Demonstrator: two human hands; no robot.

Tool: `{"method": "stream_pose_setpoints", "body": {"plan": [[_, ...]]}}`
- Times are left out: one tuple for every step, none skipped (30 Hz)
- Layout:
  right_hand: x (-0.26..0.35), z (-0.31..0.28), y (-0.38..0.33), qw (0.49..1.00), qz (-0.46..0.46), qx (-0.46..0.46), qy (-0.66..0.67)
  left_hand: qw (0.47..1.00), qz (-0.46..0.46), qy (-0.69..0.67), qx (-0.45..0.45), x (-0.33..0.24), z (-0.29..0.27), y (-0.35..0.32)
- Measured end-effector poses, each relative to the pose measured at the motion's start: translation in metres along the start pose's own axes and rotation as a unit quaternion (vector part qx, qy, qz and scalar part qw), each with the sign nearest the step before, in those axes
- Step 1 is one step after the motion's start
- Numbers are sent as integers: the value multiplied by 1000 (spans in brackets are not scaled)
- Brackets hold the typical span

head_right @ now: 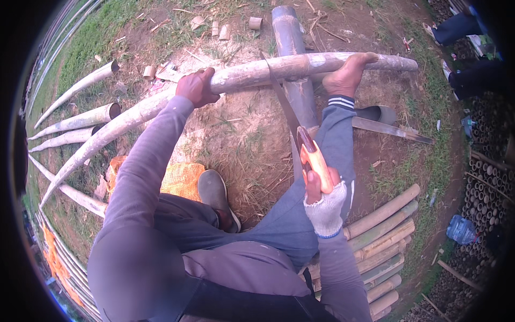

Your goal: The person sits on the ground and uses a hand saw to cut bamboo poles. They position the bamboo between their legs, saw through it, and then wrap a cloth around their right hand before continuing to saw another piece.

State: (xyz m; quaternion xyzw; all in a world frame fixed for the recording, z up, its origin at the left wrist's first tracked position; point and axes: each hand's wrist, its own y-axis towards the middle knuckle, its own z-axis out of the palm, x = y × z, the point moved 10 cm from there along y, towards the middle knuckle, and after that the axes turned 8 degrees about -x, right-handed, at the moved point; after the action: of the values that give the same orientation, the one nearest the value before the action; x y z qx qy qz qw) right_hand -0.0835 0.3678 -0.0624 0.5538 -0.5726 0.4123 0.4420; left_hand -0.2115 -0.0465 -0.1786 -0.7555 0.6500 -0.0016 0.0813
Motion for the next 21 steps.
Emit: {"method": "stream_pose_setpoints", "body": {"plan": [[-3,34,36,994,-89,10,-63,1000,-13,2,-6,9,-5,-10],[-18,81,73,981,-182,27,-67,999,-27,12,-14,19,-12,-19],[14,109,99,944,-299,-23,-135,1000,-16,7,-17,13,-14,-12],[13,129,128,963,-238,-31,-121,1000,-8,6,-17,11,-12,-9],[7,140,145,978,-176,-34,-105,1000,-5,5,-15,10,-12,-9],[12,136,139,975,-198,-26,-93,1000,-5,10,-14,8,-13,-10],[13,126,122,973,-216,-14,-84,1000,-6,11,-4,10,-11,-18],[16,111,107,968,-241,-2,-73,1000,-9,11,-3,12,-15,-20],[-11,85,83,988,-147,31,-45,1000,-21,12,-3,19,-19,-20],[-7,60,49,994,-103,46,-18,999,-38,13,5,29,-17,-25],[-2,18,15,994,-82,41,-51,1000,-18,-8,13,14,-12,-15],[-1,0,-7,995,-79,38,-48,1000,-11,-7,-2,16,-10,-14],[1,-3,-16,995,-81,32,-49,1000,-9,-1,0,14,-8,-13],[3,-4,-19,995,-87,28,-50,1000,-7,4,1,12,-6,-9],[-4,7,-9,993,-103,26,-59,1000,-6,8,2,11,-4,-8],[-4,24,13,990,-123,20,-66,1000,-7,7,7,9,-6,-6],[-25,68,48,988,-143,39,-34,999,-33,19,18,24,-6,-21],[-6,98,77,955,-254,6,-156,999,-24,11,21,15,-9,-16],[-3,120,108,963,-235,-31,-126,999,-21,13,21,10,-15,-10],[2,136,130,966,-227,-48,-115,999,-21,16,23,8,-17,-8],[-8,143,141,985,-161,-24,-53,999,-28,19,31,10,-15,-12]]}}
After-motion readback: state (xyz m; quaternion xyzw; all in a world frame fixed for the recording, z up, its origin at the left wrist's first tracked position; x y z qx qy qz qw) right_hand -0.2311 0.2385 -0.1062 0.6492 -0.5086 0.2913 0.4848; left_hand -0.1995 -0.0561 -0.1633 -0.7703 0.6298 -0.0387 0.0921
